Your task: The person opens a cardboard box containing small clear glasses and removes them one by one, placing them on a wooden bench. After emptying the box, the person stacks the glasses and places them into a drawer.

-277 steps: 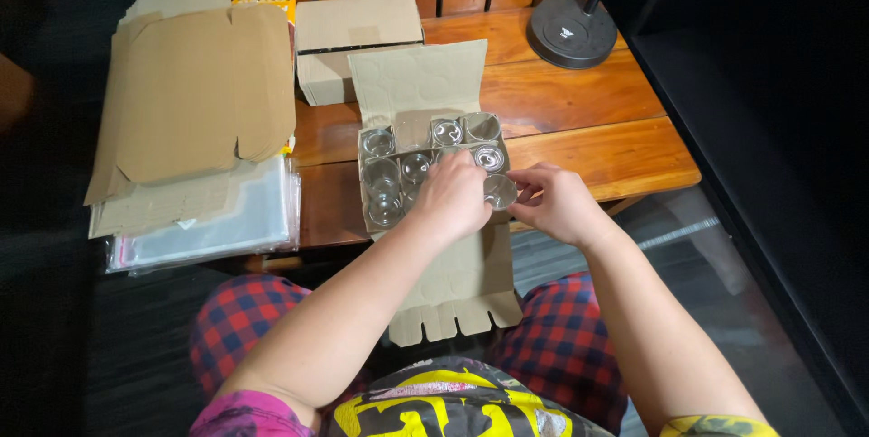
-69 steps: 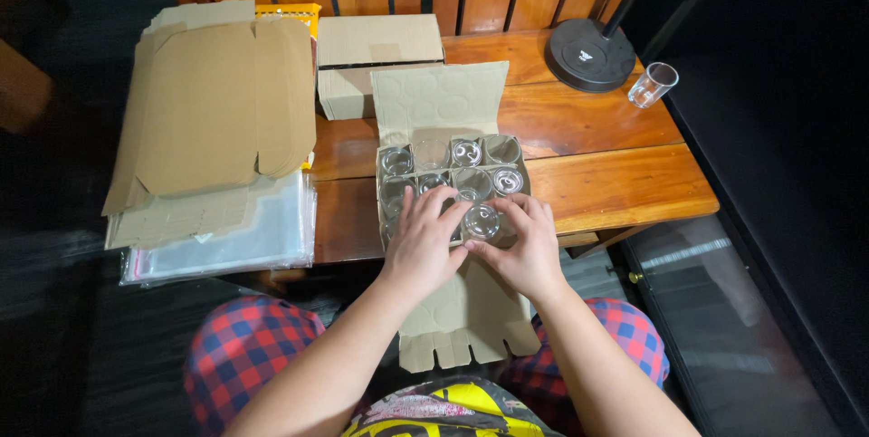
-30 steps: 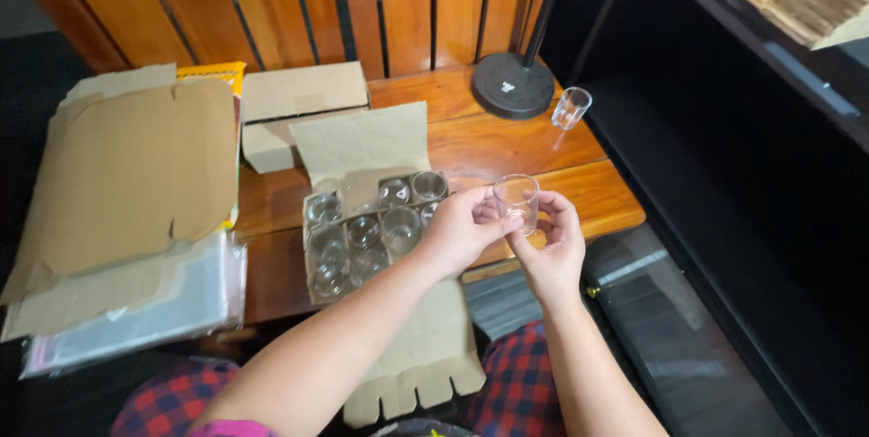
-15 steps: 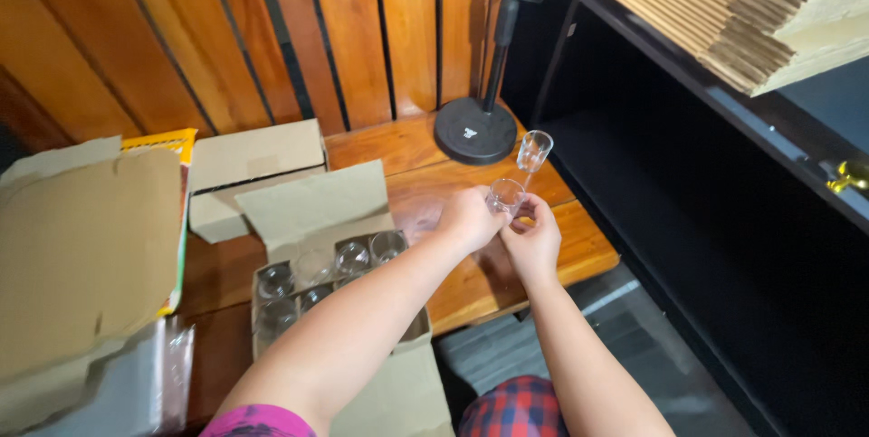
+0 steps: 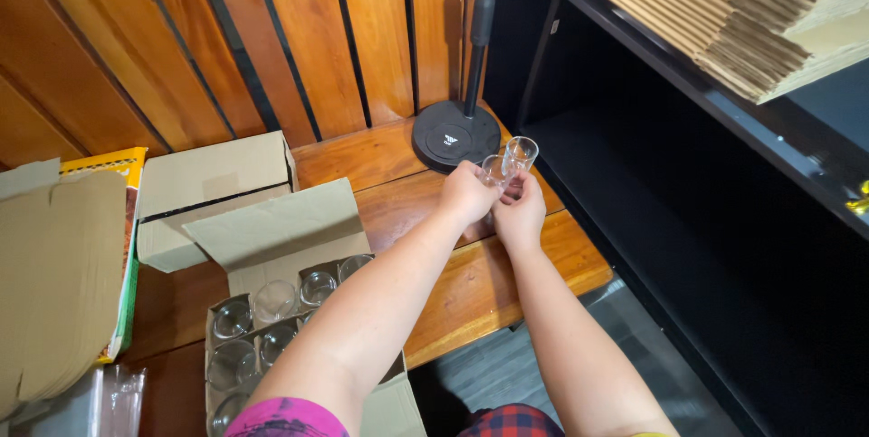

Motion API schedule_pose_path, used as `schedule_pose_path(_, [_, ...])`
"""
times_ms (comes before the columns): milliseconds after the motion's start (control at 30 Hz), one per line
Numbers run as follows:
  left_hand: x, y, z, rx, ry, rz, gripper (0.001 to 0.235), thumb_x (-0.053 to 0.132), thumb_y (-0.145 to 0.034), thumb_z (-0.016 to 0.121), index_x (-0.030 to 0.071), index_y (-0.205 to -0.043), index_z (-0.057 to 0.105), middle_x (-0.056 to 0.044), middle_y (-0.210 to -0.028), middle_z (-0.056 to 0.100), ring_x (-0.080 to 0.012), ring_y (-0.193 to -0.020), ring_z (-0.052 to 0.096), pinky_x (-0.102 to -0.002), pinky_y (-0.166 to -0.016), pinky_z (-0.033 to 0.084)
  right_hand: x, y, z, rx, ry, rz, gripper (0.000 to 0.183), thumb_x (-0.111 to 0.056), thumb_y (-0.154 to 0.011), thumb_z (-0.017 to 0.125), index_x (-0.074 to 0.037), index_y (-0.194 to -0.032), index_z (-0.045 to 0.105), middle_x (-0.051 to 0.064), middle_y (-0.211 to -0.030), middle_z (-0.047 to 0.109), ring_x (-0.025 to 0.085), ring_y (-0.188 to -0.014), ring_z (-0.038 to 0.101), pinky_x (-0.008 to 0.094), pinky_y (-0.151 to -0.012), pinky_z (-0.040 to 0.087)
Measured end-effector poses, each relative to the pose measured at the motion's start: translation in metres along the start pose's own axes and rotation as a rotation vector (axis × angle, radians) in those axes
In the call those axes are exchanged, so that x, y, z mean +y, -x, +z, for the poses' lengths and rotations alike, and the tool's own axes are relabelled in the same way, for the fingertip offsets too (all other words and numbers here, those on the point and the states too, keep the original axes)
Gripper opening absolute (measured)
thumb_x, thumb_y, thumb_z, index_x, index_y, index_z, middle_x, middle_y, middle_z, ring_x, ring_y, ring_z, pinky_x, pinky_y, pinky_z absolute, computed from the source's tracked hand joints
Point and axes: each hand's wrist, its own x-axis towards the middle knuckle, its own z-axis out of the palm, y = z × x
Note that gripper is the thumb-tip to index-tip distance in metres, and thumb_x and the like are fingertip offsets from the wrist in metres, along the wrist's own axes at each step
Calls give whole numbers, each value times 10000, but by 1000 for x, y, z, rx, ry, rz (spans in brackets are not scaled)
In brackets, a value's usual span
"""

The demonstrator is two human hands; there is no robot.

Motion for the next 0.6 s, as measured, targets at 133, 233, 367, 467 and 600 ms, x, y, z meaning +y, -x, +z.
schedule_pose_path(133, [-23,-41,23,-18,45,-16,638,419,-729,847,174,-1287,659,-63,-1248,725,-270,-1281,646,-390,-1080,532,-4,-5,2,-14,32,9,453,54,-757,785,33,-1186,640,188,-1056,602,282,-955,712,338,-849,657])
schedule_pose_path(233, [-23,-40,22,-23,83,-40,684,400,-727,859,179,-1332,630,-81,-1291,704,-275,-1307,627,-389,-1098,520,-2,-8,5,-3,72,17,439,37,-746,799,6,-1160,656,155,-1049,619,261,-943,718,308,-830,663])
schedule_pose_path(367, [-20,-34,20,-48,123,-48,696,371,-765,823,164,-1388,592,-126,-1326,681,-295,-1325,612,-401,-1093,522,-7,-5,7,16,125,-13,431,88,-770,763,35,-1182,652,200,-1060,622,303,-965,711,327,-837,660])
schedule_pose_path(467, [-11,-24,17,-47,145,-61,680,372,-793,803,135,-1392,585,-145,-1336,673,-307,-1332,605,-409,-1093,520,-10,-2,7,33,131,-16,419,92,-777,760,40,-1180,657,200,-1060,626,298,-975,712,333,-846,659])
schedule_pose_path(600, [2,-5,6,-68,125,-70,744,370,-816,807,72,-1439,533,-189,-1402,631,-336,-1377,564,-437,-1136,488,-14,0,6,47,106,-5,398,126,-797,739,58,-1180,653,223,-1069,629,325,-1004,717,372,-877,653])
